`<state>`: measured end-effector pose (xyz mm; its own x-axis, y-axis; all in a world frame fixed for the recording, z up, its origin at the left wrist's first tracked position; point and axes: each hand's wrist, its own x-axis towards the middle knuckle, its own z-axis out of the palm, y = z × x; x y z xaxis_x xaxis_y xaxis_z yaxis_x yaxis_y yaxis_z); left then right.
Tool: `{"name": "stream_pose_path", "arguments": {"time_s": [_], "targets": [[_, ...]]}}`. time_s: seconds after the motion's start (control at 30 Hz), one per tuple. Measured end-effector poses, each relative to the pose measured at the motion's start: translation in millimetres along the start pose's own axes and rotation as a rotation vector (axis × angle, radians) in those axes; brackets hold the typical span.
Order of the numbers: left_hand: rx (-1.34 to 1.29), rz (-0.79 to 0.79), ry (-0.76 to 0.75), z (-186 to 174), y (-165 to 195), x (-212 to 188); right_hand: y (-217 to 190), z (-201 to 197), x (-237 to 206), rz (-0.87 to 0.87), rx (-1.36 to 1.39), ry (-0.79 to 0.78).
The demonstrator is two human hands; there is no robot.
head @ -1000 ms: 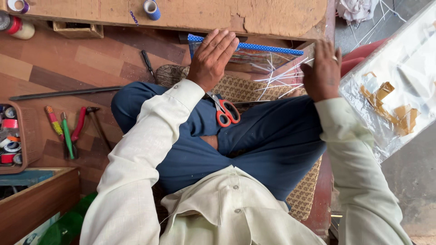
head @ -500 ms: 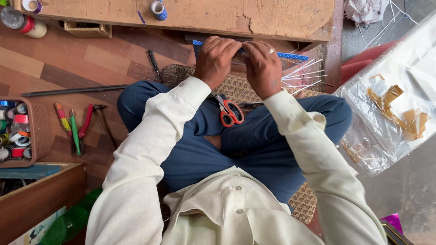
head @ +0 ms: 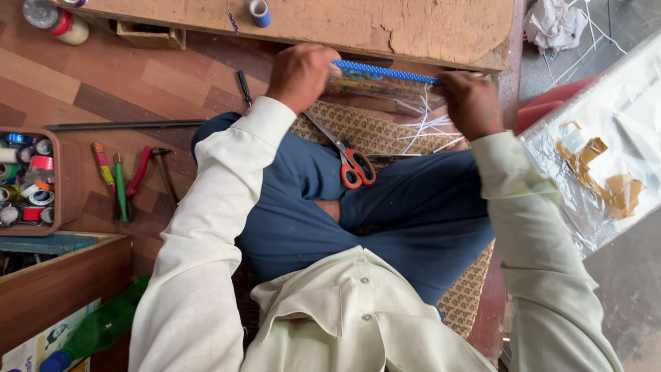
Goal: The person sits cross-legged on the floor and decorates the edges of a framed religious artwork. They apply blue patterned tape to the borders, smooth it down, and trim the excess with scissors. The person repeats this process for multiple sides of the artwork.
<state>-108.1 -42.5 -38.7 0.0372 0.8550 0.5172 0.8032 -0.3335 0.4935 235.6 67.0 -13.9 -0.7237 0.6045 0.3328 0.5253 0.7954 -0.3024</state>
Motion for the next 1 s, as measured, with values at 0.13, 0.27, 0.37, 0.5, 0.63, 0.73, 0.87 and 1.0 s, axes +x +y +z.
{"name": "stream_pose_path", "arguments": {"time_s": [0.13,0.27,0.37,0.5,0.63,0.73,0.87,1.0], "targets": [[-0.200,-0.259,0.156,7,-5,-10,20,-21,-28,0.225,0.123,0.084],[-0.419,-0.503,0.515,46,19,-16,1,5,-27,0.503,0.440,0.293],[-0.311,-0.513,0.686,76,36,-25,-15,27,-25,0.519,0.558,0.473],[-0.168,-0.459,0.681,88,20,-31,-18,36,-25,0.504,0.572,0.548],[-0.667,-0.499,0.563,74,-11,-25,-15,33,-19,0.563,0.558,0.548],[-1.055,-0.526,0.550,58,-7,-11,-16,25,-16,0.554,0.783,0.644],[-0.909,-0.490,0.555,34,27,33,-4,-4,-24,0.406,1.070,0.850],[-0.863,-0.487,0.612,11,55,86,1,-21,-38,0.410,1.305,0.793]]}}
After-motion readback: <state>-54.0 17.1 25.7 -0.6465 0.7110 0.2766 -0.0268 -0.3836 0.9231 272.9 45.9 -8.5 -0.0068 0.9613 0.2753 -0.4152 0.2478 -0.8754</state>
